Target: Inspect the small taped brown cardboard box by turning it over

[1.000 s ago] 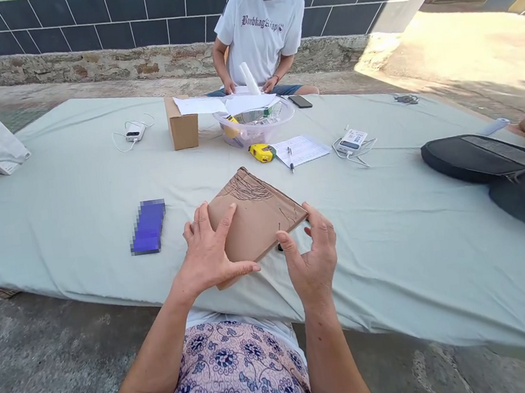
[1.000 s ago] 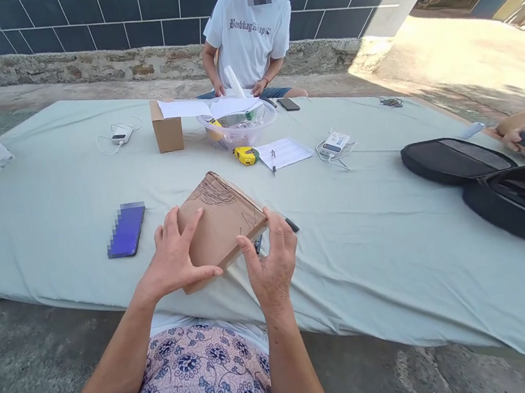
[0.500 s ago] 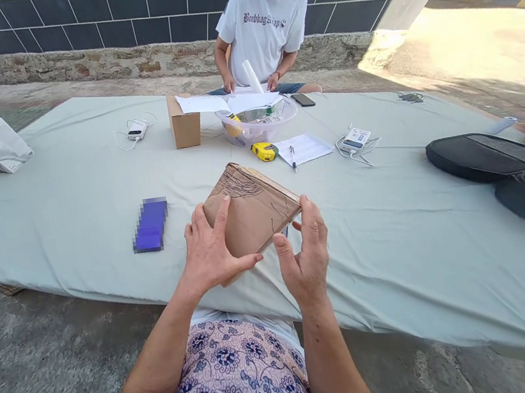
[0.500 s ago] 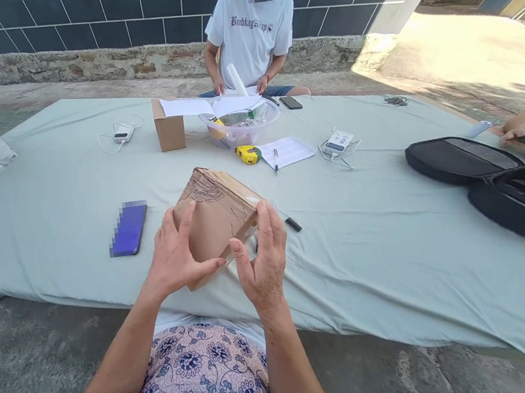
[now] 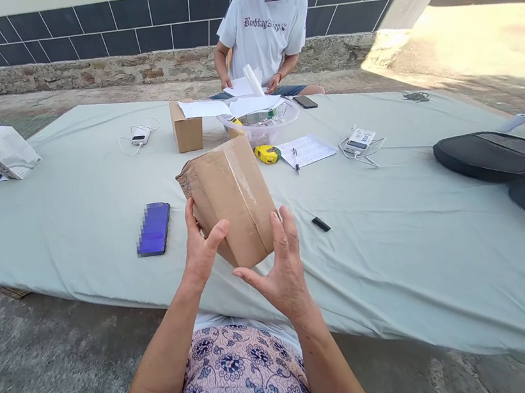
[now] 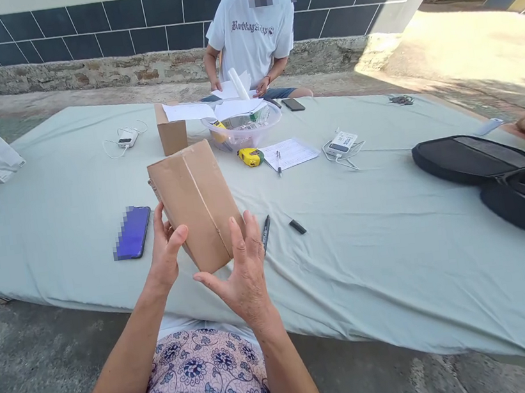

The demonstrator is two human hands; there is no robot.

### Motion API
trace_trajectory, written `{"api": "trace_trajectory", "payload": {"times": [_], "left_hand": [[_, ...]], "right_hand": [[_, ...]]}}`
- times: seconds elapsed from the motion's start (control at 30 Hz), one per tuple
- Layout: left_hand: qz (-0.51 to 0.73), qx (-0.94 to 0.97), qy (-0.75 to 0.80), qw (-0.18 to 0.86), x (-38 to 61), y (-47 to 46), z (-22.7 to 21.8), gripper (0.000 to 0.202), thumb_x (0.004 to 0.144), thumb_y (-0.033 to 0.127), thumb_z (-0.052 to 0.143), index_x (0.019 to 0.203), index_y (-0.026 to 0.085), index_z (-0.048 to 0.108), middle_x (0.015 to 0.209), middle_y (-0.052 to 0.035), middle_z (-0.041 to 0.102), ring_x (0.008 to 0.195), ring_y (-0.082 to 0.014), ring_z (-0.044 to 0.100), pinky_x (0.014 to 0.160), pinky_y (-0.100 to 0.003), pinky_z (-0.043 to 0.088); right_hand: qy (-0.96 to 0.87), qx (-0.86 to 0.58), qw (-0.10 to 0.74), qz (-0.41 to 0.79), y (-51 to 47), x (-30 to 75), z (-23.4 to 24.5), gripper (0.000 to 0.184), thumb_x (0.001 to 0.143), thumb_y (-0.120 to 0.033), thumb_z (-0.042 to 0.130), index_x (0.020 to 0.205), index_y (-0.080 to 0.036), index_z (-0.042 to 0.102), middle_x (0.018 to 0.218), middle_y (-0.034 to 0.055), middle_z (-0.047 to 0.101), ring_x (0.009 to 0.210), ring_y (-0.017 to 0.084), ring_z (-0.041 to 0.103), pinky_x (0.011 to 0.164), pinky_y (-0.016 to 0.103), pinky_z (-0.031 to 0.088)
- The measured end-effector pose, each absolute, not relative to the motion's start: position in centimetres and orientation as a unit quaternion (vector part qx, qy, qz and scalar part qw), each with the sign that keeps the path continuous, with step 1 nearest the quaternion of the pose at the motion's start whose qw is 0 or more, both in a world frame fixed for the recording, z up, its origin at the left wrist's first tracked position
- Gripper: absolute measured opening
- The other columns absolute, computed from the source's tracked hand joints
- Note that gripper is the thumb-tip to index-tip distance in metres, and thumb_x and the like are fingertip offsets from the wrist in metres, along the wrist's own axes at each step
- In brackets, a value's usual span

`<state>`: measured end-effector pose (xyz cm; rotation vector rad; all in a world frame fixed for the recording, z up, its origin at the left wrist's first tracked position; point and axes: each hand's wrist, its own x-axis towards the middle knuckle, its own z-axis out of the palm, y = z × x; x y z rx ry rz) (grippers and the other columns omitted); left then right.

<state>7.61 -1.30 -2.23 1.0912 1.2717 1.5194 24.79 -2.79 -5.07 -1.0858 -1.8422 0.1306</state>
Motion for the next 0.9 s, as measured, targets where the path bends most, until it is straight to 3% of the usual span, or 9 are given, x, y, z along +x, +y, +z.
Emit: {"api": "trace_trajectory", "payload": {"times": [0.13,0.27,0.33,0.43,0.57,0.77,0.9], "left_hand": [[0.643,0.379,0.457,0.484,7.2,-1.2,-1.8,0.095,0.079,0.063,0.072,0.158,0.031,0.029,0.149,-0.0121,0.056,0.138,-0.034,0.052,0.104,-0.045,0.05],[0.652,0.367,0.387,0.538,6.9,-1.1,-1.7,0.07,0.085,0.066,0.064,0.145,0.031,0.051,0.151,-0.008,0.057,0.138,-0.035,0.053,0.101,-0.044,0.051],[0.652,0.354,0.358,0.567,6.9,-1.0,-1.7,0.066,0.087,0.067,0.063,0.14,0.028,0.057,0.148,-0.0086,0.061,0.137,-0.0353,0.055,0.103,-0.045,0.051],[0.641,0.322,0.331,0.613,7.2,-1.0,-1.6,0.069,0.084,0.068,0.066,0.136,0.023,0.061,0.142,-0.0111,0.066,0.134,-0.036,0.058,0.107,-0.047,0.05],[0.6,0.287,0.311,0.679,7.3,-1.0,-1.5,0.078,0.079,0.071,0.071,0.135,0.018,0.063,0.133,-0.0139,0.071,0.132,-0.0379,0.061,0.109,-0.05,0.049],[0.568,0.291,0.293,0.712,7.0,-1.2,-1.9,0.083,0.077,0.074,0.071,0.137,0.017,0.064,0.128,-0.0145,0.074,0.13,-0.0393,0.062,0.109,-0.052,0.05],[0.544,0.368,0.29,0.696,6.5,-1.3,-2.3,0.081,0.078,0.07,0.073,0.14,0.019,0.064,0.131,-0.0143,0.072,0.131,-0.0397,0.061,0.11,-0.051,0.049]], "right_hand": [[-0.739,-0.448,0.498,0.074,-2.5,25.6,-5.4,0.113,0.08,-0.073,0.072,0.166,-0.03,0.013,0.171,0.022,0.021,0.158,0.044,0.026,0.116,0.071,0.038],[-0.714,-0.452,0.515,0.143,-2.6,26.2,-4.9,0.1,0.089,-0.064,0.069,0.165,-0.029,0.015,0.157,0.0188,0.05,0.145,0.035,0.051,0.113,0.058,0.048],[-0.716,-0.443,0.517,0.156,-2.8,26.3,-4.2,0.092,0.09,-0.061,0.07,0.162,-0.028,0.026,0.149,0.0173,0.058,0.139,0.033,0.057,0.111,0.054,0.051],[-0.729,-0.419,0.521,0.144,-3.0,26.6,-3.2,0.072,0.09,-0.059,0.071,0.149,-0.026,0.048,0.141,0.0157,0.062,0.132,0.033,0.06,0.108,0.052,0.053],[-0.72,-0.393,0.553,0.149,-2.9,27.4,-2.7,0.055,0.093,-0.063,0.065,0.133,-0.026,0.061,0.121,0.0122,0.069,0.112,0.03,0.066,0.094,0.048,0.058],[-0.71,-0.359,0.566,0.214,-2.8,28.6,-2.8,0.051,0.095,-0.068,0.057,0.121,-0.026,0.068,0.108,0.0086,0.068,0.099,0.026,0.065,0.086,0.042,0.057],[-0.678,-0.372,0.567,0.283,-2.8,29.0,-3.1,0.051,0.091,-0.067,0.064,0.12,-0.025,0.066,0.095,0.0043,0.065,0.088,0.022,0.065,0.08,0.037,0.057]]}}
